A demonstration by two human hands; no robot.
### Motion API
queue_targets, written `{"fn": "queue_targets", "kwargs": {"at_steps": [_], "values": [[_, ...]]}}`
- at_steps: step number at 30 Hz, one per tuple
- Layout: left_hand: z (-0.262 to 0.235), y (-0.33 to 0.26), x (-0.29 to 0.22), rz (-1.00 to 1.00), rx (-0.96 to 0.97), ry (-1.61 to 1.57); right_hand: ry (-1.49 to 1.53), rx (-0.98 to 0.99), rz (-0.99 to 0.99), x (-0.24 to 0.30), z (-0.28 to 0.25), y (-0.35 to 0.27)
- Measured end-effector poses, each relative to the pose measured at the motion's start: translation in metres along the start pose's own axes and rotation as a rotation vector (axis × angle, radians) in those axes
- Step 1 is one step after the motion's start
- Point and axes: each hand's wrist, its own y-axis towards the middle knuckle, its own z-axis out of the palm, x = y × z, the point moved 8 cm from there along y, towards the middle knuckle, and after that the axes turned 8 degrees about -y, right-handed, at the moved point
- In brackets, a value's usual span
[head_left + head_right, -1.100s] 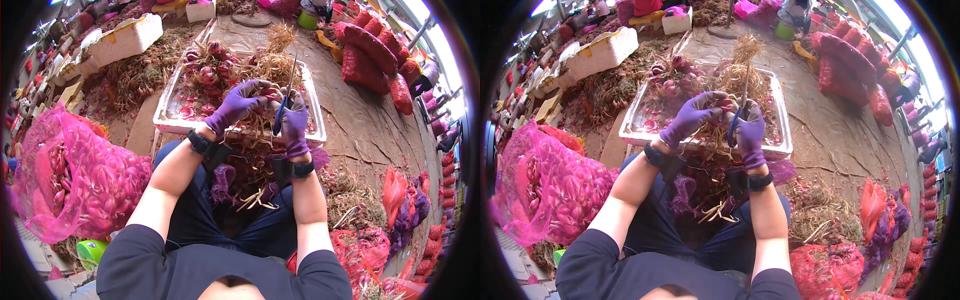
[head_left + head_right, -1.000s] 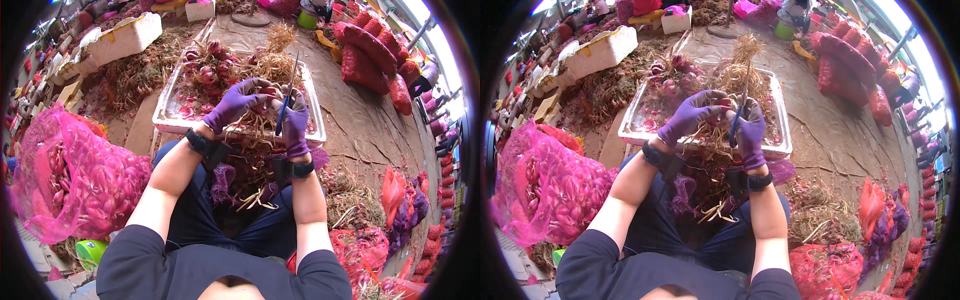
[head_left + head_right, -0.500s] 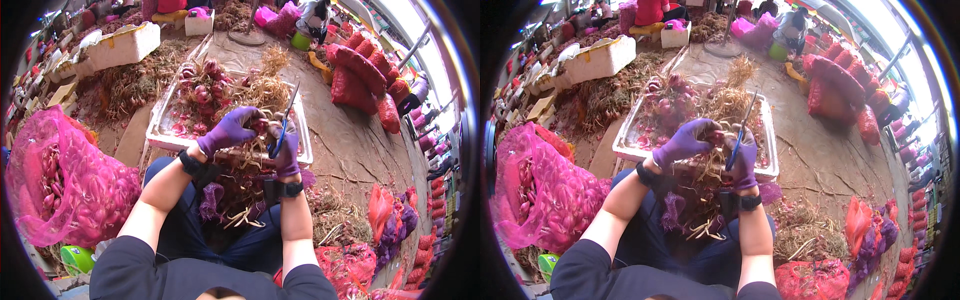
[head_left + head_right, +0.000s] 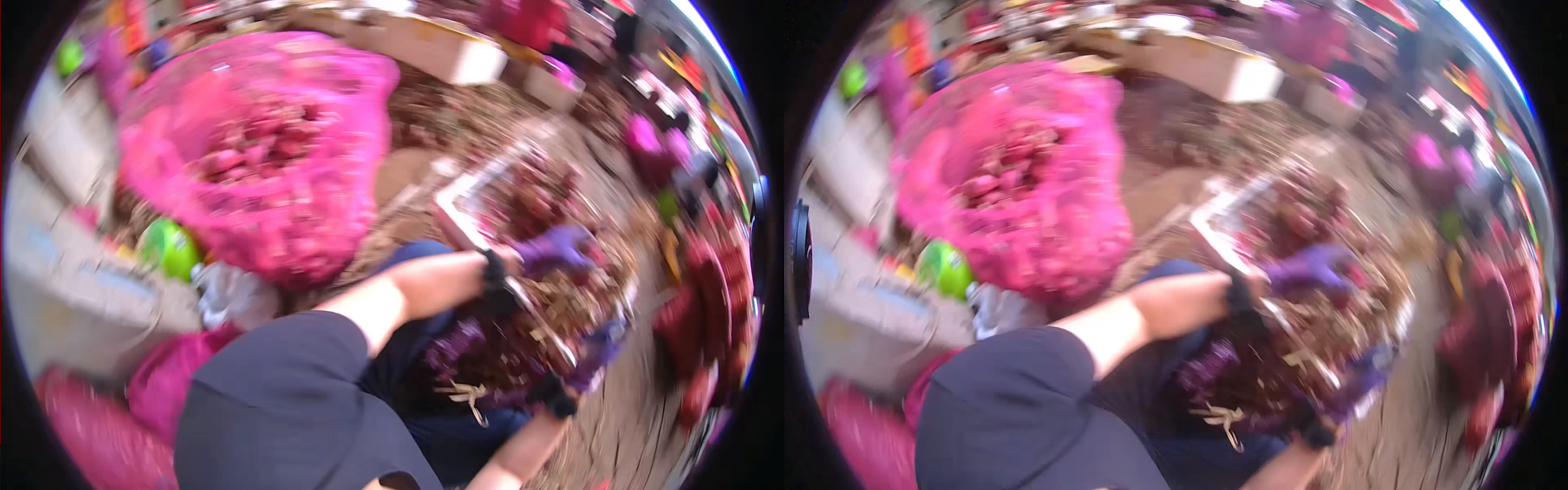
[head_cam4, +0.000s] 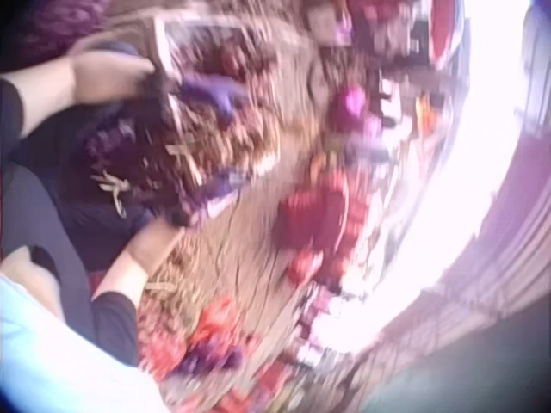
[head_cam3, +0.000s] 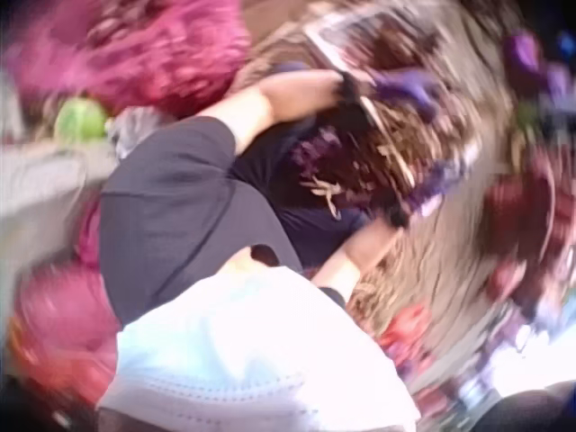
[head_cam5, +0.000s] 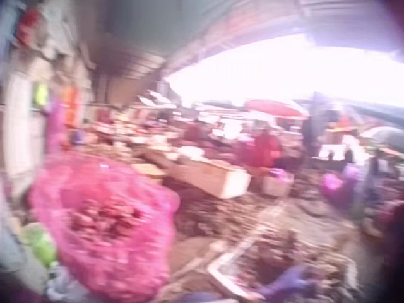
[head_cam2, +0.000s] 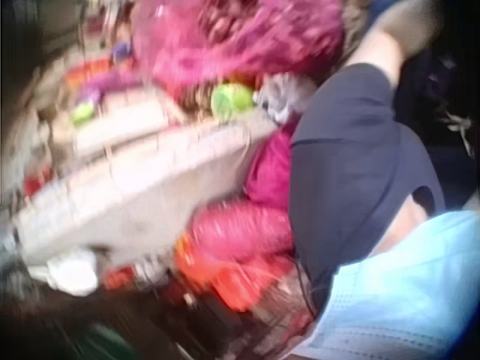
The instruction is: The person trims the roots and stems from shallots using shears and places the cleaned shallots into a pink mesh bag. This process is repeated as the person picks through a tray of shallots, occasionally moving dried stems aside.
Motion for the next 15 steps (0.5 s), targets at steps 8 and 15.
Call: {"fn": "queue_targets", "kwargs": {"at_steps": [8,15], "values": [[-0.003,-0.008,0.022,0.086,-0.183,0.495,-1.033,0.032,-0.497,-0.031,0.003,0.004],[0.013,-0.006,0.039,-0.062,0.129,0.386,-0.141,-0.052,-0.282,0.013,0.015,-0.003]]}}
